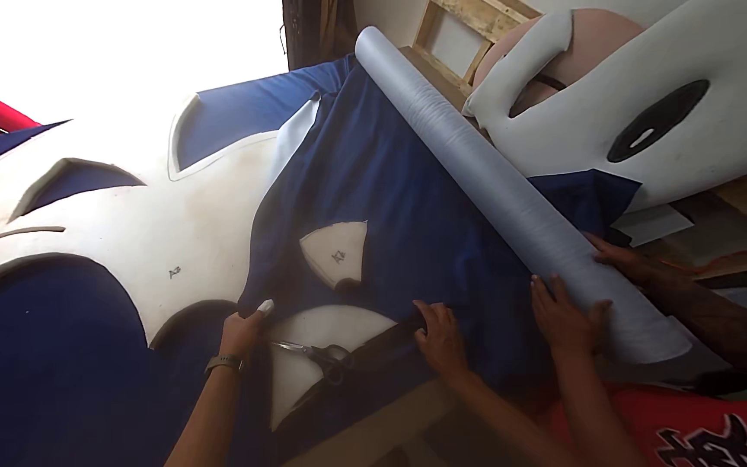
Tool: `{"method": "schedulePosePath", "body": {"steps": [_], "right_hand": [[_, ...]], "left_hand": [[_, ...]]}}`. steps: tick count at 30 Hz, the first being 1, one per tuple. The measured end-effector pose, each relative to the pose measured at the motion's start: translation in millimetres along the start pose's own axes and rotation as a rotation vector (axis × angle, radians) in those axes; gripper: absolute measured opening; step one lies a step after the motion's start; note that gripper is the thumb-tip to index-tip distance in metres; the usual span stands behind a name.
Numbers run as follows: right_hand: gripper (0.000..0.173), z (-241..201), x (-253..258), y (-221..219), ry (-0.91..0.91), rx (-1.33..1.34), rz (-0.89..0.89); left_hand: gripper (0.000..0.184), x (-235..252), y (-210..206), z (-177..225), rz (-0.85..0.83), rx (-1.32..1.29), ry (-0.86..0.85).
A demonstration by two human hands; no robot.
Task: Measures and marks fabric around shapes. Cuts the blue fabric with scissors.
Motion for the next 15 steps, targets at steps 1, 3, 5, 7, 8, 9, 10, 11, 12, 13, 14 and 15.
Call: {"method": "schedulePosePath", "body": {"steps": [1,3,5,7,8,9,10,11,12,13,14,15], "right_hand": [[0.055,1,6,0,-0.007,0.027,0.006],[0.036,-2,8,8,-0.038,0.085,-0.036],[0.019,-6,10,21,-0.023,0.135,-0.090],[0.015,-17,12,43,0.016,0.178,-0.178],[0.013,-27,9,56,0.035,0.195,-0.217],[0.013,-37,5,67,0.055,0.207,-0.248],[0.013,-47,-1,77,0.079,0.207,-0.270],[0.013,-54,-11,83,0.102,0.194,-0.293],[0.013,-58,-23,88,0.119,0.171,-0.319],[0.014,-58,-35,89,0.134,0.142,-0.340],[0.013,-56,-49,86,0.146,0.120,-0.349],[0.012,-50,-62,79,0.147,0.101,-0.363]], "left_hand": [[0.041,2,-3,3,-0.008,0.037,-0.028],[0.038,3,2,-3,-0.037,0.065,-0.048],[0.038,6,9,-6,-0.073,0.026,-0.069],[0.034,8,22,-12,-0.109,-0.021,-0.096],[0.032,8,32,-18,-0.122,-0.037,-0.102],[0.032,6,44,-24,-0.128,-0.055,-0.104],[0.033,2,56,-29,-0.134,-0.072,-0.103],[0.034,-4,67,-34,-0.141,-0.084,-0.106],[0.035,-13,76,-41,-0.147,-0.086,-0.108],[0.034,-21,84,-51,-0.155,-0.078,-0.105],[0.034,-29,89,-65,-0.168,-0.058,-0.096],[0.035,-34,91,-81,-0.180,-0.030,-0.080]]}}
Point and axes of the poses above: each hand's wrist, its own x-axis towards the middle knuckle, its own y-axis out of the back of the hand, z = x × y, the point moved 7 cm from there along x, towards the middle knuckle, and after that the axes turned 11 degrees about z, right-handed, at the moved point
